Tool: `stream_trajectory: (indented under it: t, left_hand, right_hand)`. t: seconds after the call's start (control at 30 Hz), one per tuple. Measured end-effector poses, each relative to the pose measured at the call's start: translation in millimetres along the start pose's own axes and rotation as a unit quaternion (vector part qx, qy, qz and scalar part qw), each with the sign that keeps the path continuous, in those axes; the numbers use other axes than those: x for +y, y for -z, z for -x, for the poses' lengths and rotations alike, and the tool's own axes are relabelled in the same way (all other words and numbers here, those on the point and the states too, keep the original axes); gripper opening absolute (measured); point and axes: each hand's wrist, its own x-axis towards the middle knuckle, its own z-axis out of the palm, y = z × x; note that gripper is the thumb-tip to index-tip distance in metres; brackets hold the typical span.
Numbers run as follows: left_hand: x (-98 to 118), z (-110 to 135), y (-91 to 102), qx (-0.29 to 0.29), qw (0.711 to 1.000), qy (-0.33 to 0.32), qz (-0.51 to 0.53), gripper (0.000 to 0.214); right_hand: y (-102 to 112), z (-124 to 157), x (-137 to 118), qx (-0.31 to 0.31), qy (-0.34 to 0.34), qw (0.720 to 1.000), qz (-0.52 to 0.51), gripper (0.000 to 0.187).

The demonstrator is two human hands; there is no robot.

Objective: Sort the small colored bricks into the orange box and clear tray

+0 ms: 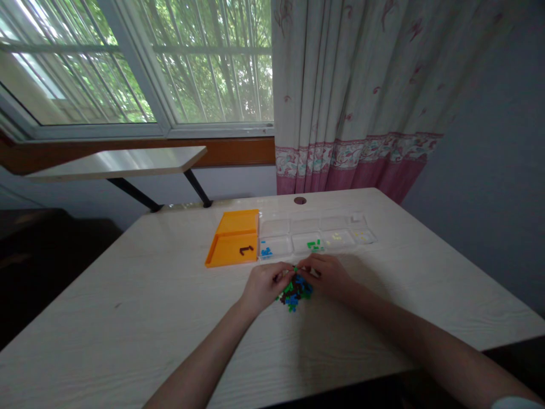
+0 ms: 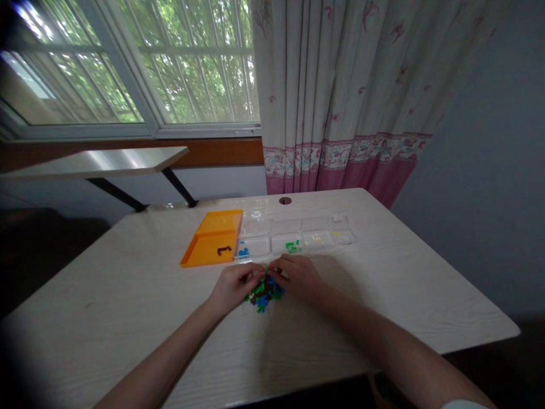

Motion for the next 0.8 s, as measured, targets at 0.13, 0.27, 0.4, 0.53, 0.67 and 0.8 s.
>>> stream_trajectory:
  t: [0.13, 0.27, 0.4, 0.53, 0.67, 0.8]
  left_hand:
    - [-0.6, -0.2, 2.5, -0.015, 1.000, 0.007, -0.010, 0.018]
    - [-4.5, -1.0, 10.2, -0.040, 0.998, 0.029, -0.040, 0.021]
    - [-10.8, -1.2, 15.2, -0.068, 0.993, 0.046, -0.081, 0.024]
    - [-13.5, -0.3, 15.5, -0.116, 0.988, 0.031, -0.102, 0.024]
    - [-12.8, 0.5, 17.1, -0.147, 0.985, 0.010, -0.093, 0.025]
    - [-11.6, 0.3, 20.3, -0.169, 0.982, -0.004, -0.087, 0.025]
  right_hand:
    - [1.6, -0.8, 1.3, 0.016, 0.008, 1.000, 0.003, 0.012]
    - [11.6, -2.7, 10.4, 0.059, 0.001, 0.998, 0.013, 0.016]
    - [29.8, -3.3, 22.4, 0.128, -0.042, 0.990, 0.043, 0.020]
    - [40.7, -2.1, 29.5, 0.187, -0.064, 0.978, 0.065, 0.021]
    - [39.1, -0.9, 30.1, 0.163, -0.050, 0.983, 0.069, 0.020]
    - [34.5, -0.3, 28.8, 0.137, -0.036, 0.988, 0.062, 0.020]
